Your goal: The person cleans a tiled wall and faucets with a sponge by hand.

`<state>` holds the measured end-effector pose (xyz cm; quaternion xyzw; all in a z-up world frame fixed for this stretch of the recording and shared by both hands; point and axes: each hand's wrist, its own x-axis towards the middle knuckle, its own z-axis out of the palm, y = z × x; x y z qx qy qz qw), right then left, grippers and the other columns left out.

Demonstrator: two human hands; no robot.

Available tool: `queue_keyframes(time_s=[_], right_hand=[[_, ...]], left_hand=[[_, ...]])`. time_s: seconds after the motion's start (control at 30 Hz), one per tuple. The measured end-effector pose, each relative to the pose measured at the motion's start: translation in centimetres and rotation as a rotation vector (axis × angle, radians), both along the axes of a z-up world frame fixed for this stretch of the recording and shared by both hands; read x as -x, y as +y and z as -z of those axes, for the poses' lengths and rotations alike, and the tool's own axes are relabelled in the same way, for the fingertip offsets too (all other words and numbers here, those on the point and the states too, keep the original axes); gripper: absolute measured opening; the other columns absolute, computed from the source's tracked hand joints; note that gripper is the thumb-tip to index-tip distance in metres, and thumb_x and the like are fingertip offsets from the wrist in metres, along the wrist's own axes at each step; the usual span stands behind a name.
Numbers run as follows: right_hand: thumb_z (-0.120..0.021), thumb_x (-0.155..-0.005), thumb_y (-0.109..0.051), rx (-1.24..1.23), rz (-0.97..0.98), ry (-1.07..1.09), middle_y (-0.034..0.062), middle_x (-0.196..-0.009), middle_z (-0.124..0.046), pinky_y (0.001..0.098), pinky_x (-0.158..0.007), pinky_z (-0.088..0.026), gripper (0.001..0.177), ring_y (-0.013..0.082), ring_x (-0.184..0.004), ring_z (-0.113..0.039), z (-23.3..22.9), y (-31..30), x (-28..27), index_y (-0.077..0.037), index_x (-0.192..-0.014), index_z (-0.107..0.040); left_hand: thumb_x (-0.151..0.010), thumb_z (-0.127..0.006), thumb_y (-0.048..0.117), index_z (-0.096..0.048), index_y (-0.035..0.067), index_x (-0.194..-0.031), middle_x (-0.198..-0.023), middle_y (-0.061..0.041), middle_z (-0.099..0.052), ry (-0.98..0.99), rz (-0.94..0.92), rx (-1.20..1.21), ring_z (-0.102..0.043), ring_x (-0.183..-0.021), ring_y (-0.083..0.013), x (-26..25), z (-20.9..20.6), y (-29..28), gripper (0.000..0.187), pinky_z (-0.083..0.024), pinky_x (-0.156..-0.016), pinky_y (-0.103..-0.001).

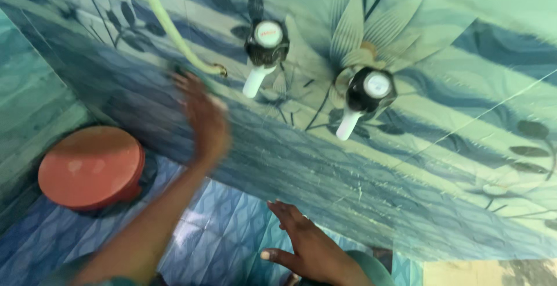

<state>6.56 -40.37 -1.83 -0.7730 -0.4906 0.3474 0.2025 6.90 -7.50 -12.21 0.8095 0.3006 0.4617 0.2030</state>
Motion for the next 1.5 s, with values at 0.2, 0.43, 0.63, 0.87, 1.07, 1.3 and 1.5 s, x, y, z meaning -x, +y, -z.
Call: queue_keyframes(time_s=[0.2, 0.43, 0.63, 0.87, 1.07, 1.3, 1.5], right_hand=[[-0.073, -0.096, -0.049, -0.058, -0.164, -0.13, 0.0267, -0.162, -0.033, 0.0502, -0.11, -0.042, 0.083, 0.0462, -0.139, -0.047, 3.0, -2.6, -0.5, -0.007, -0.158, -0.037], [-0.065, -0.086, -0.055, 0.103, 0.04, -0.025, 0.0162, -0.159, -0.041, 0.0415, -0.107, -0.049, 0.089, 0.0331, -0.124, -0.062, 1.9, -3.0, -2.6, -0.015, -0.16, -0.036], [-0.072, -0.093, -0.045, -0.035, -0.157, -0.12, 0.022, -0.153, -0.046, 0.0478, -0.108, -0.041, 0.08, 0.0414, -0.133, -0.049, 0.5, -0.9, -1.2, -0.007, -0.154, -0.037], [-0.068, -0.095, -0.04, 0.023, -0.195, -0.058, 0.0205, -0.145, -0.056, 0.0453, -0.107, -0.045, 0.074, 0.0375, -0.13, -0.056, 1.4, -1.5, -0.6, -0.008, -0.155, -0.04], [-0.069, -0.089, -0.046, 0.142, 0.008, 0.009, 0.0172, -0.136, -0.06, 0.0416, -0.101, -0.052, 0.077, 0.0306, -0.118, -0.066, 0.7, -2.9, -1.6, -0.013, -0.153, -0.041], [-0.068, -0.096, -0.047, -0.052, -0.229, -0.077, 0.0244, -0.142, -0.057, 0.0465, -0.108, -0.043, 0.076, 0.0426, -0.129, -0.054, 1.8, -1.6, -1.6, -0.006, -0.154, -0.042], [-0.067, -0.092, -0.047, 0.074, -0.188, -0.023, 0.0207, -0.139, -0.059, 0.045, -0.106, -0.044, 0.077, 0.0385, -0.127, -0.057, 0.7, -1.8, -0.4, -0.01, -0.154, -0.042]], left_hand=[[-0.11, -0.041, 0.028, -0.007, 0.001, -0.167, -0.174, -0.028, 0.002, 0.048, 0.132, 0.038, 0.0, -0.163, -0.0433, -1.4, 1.5, -8.1, 0.071, -0.003, -0.128, -0.066], [-0.121, -0.015, 0.048, 0.004, 0.016, -0.173, -0.18, -0.02, 0.004, -0.271, -0.232, 0.414, -0.003, -0.169, -0.0397, 0.3, 1.1, 23.1, 0.064, -0.006, -0.13, -0.069], [-0.119, -0.027, 0.039, 0.008, 0.004, -0.168, -0.176, -0.028, 0.01, -0.137, -0.03, 0.071, 0.009, -0.165, -0.0451, -2.9, 4.7, 2.6, 0.07, -0.001, -0.136, -0.059], [-0.112, -0.036, 0.032, -0.001, 0.001, -0.166, -0.173, -0.029, 0.006, -0.059, 0.115, 0.218, 0.001, -0.162, -0.0459, -1.6, 0.5, -9.1, 0.071, -0.006, -0.126, -0.065], [-0.129, -0.034, 0.023, -0.007, 0.012, -0.172, -0.178, -0.016, 0.003, -0.298, -0.009, -0.065, 0.001, -0.165, -0.0344, 2.5, -6.7, 12.6, 0.052, -0.004, -0.136, -0.055], [-0.091, -0.051, 0.006, -0.022, -0.001, -0.165, -0.171, -0.029, -0.016, 0.036, 0.302, -0.305, -0.01, -0.163, -0.0469, 4.6, -4.4, 4.2, 0.08, -0.006, -0.133, -0.062], [-0.085, -0.053, 0.0, -0.026, -0.006, -0.165, -0.173, -0.03, -0.019, 0.292, 0.18, -0.373, -0.013, -0.163, -0.0446, 6.5, -4.5, 3.4, 0.084, -0.007, -0.131, -0.062]])
